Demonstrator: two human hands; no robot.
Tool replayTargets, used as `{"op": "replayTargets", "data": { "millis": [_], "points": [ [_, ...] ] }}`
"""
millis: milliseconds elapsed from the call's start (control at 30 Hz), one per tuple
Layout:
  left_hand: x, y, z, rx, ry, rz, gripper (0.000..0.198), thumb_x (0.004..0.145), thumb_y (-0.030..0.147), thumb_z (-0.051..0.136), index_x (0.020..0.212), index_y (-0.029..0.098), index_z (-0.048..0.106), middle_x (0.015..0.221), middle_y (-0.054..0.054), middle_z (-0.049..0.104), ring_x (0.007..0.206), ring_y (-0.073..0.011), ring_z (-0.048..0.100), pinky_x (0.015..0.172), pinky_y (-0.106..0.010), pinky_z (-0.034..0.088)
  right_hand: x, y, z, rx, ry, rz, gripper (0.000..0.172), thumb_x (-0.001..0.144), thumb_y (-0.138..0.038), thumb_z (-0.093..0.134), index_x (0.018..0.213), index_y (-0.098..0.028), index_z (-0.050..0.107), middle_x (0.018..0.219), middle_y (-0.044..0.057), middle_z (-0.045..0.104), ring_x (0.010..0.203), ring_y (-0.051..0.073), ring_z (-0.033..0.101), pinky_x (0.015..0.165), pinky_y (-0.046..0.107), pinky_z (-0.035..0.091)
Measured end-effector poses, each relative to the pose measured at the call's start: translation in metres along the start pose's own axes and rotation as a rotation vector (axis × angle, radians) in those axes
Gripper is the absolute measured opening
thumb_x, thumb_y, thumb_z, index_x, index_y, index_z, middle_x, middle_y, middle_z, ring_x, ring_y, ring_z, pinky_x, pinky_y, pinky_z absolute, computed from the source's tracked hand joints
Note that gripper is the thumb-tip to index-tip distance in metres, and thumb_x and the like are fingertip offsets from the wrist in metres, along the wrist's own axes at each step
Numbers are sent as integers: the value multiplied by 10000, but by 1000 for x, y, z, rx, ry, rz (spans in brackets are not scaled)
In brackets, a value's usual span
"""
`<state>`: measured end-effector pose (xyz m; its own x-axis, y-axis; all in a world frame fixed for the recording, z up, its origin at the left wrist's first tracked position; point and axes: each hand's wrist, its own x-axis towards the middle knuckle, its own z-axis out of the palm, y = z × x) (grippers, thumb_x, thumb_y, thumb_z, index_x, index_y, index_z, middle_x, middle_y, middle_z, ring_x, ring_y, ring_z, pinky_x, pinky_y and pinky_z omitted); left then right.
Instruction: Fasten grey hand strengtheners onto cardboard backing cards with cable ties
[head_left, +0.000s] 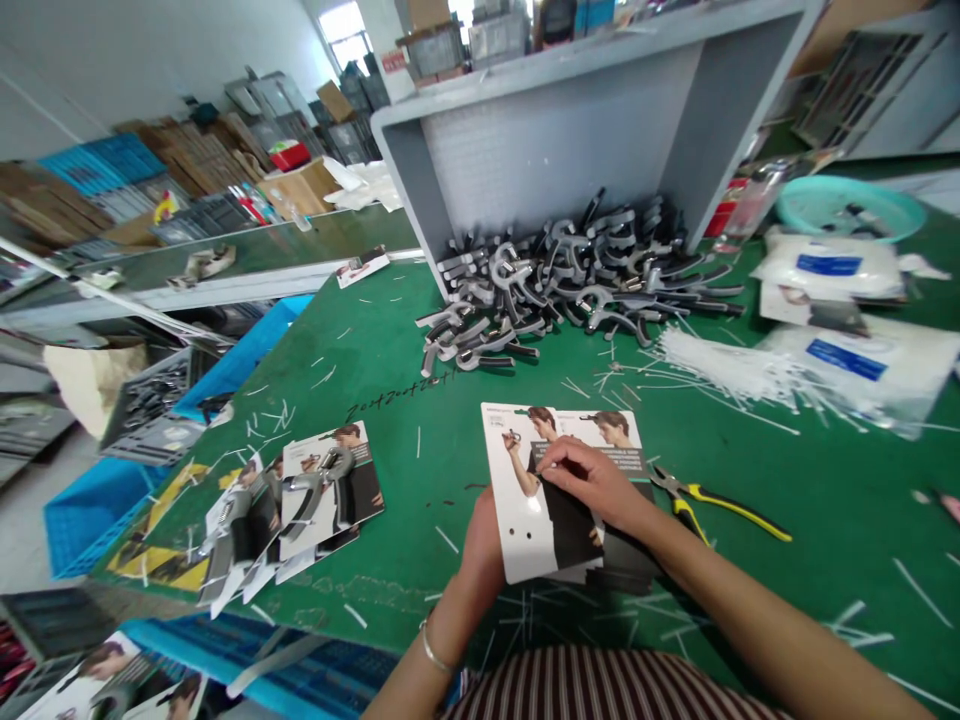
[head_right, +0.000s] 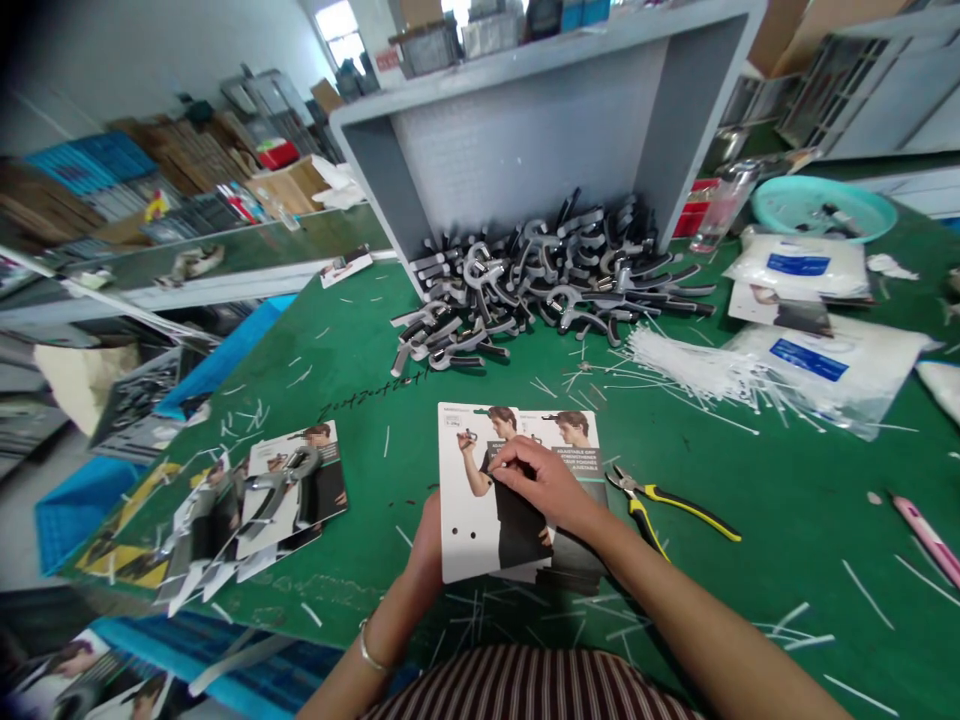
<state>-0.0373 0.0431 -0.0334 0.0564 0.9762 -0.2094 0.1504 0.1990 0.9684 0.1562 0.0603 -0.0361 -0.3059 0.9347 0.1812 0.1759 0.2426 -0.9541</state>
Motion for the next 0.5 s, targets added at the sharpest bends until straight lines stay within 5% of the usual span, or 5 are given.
{"op": "replayTargets", "data": {
  "millis": [267, 500],
  "points": [
    [-11, 4, -7, 291, -136, 241, 94, 726, 155, 647, 684, 196, 721, 752, -56, 693, 707, -215, 597, 718, -318, 477, -3, -3, 2, 3, 73, 40, 135, 952, -338, 544, 978, -233, 626, 923, 30, 644, 859, 191, 590, 787, 310, 449],
    [-4, -8, -11, 186, -111, 195, 96, 671, 139, 674, 720, 197, 733, 820, -58, 725, 775, -239, 607, 808, -347, 474, -2, -8, 2, -120, 10, -144, 235, 976, -225, 440, 993, -261, 672, 977, 53, 661, 972, 228, 598, 893, 396, 446]
  ]
}}
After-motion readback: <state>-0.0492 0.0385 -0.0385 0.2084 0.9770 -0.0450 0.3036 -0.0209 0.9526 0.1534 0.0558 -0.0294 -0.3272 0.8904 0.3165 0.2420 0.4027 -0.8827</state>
